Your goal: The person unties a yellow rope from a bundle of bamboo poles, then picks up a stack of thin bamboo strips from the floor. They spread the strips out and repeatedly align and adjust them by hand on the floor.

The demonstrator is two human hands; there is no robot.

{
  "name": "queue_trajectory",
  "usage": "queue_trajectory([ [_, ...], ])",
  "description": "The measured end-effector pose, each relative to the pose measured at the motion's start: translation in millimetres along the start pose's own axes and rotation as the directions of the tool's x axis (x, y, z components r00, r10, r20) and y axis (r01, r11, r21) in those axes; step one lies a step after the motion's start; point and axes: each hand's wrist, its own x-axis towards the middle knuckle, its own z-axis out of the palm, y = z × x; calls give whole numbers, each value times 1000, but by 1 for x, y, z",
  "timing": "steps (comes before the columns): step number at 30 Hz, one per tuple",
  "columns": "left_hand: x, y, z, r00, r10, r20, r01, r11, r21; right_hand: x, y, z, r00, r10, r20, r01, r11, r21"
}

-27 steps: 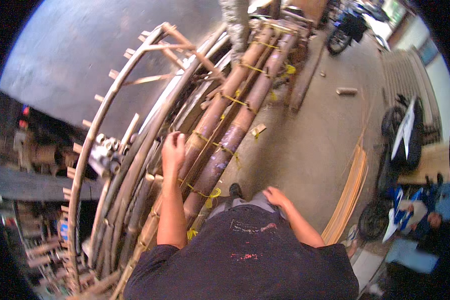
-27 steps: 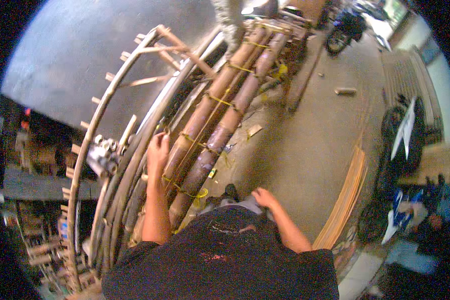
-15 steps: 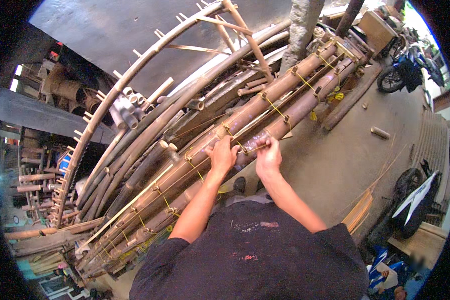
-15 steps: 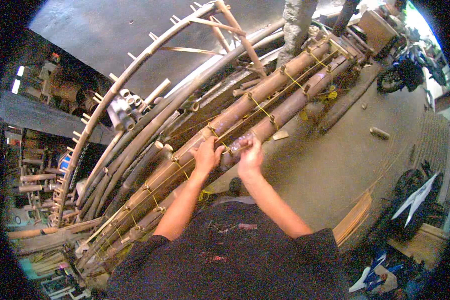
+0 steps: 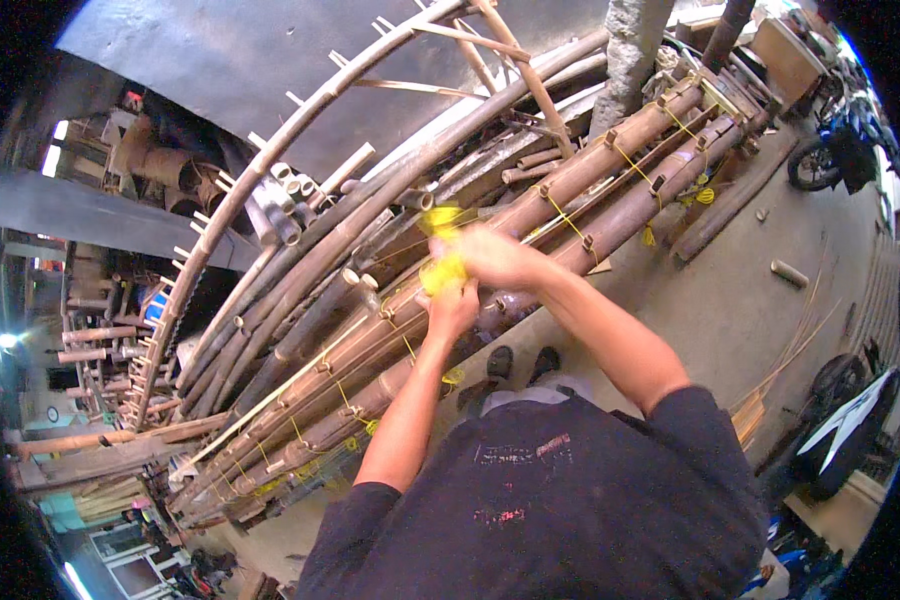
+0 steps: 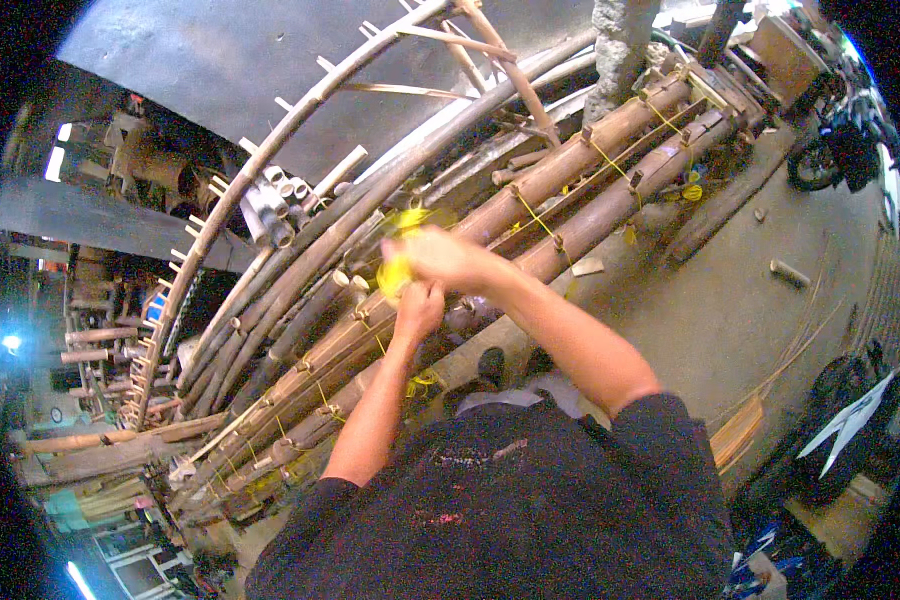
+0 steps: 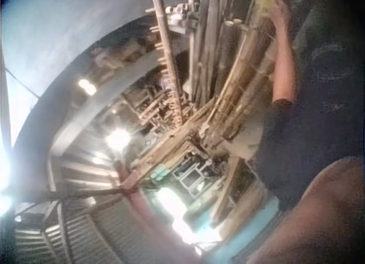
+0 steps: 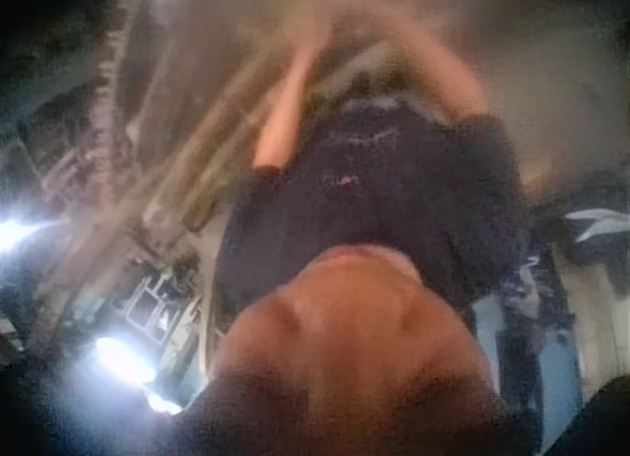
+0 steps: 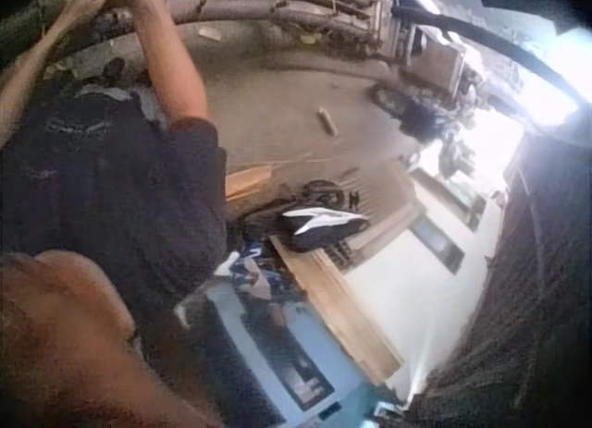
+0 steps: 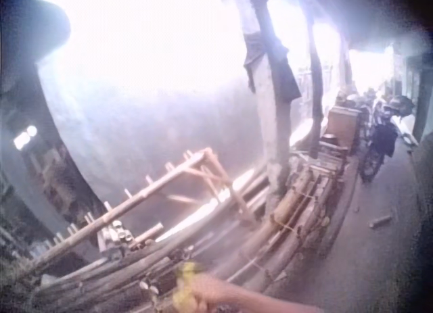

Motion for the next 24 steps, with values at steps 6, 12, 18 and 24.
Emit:
queue_trajectory([
  [6, -3, 61, -5, 997, 69, -39, -75, 982, -176, -140, 131, 101, 990, -83, -113, 33, 922, -385],
  [12, 116, 109, -149, 889, 136, -438, -387, 734, -558, -129, 93, 115, 994, 21, -105, -74, 850, -521],
  [18, 54, 120, -77, 846, 445, 293, -414, 895, -165, -127, 103, 129, 946, 63, -318, -211, 864, -457],
  [24, 32, 116, 12, 782, 522, 341, -466, 853, -238, -103, 111, 180, 859, -85, -504, -270, 762, -588],
])
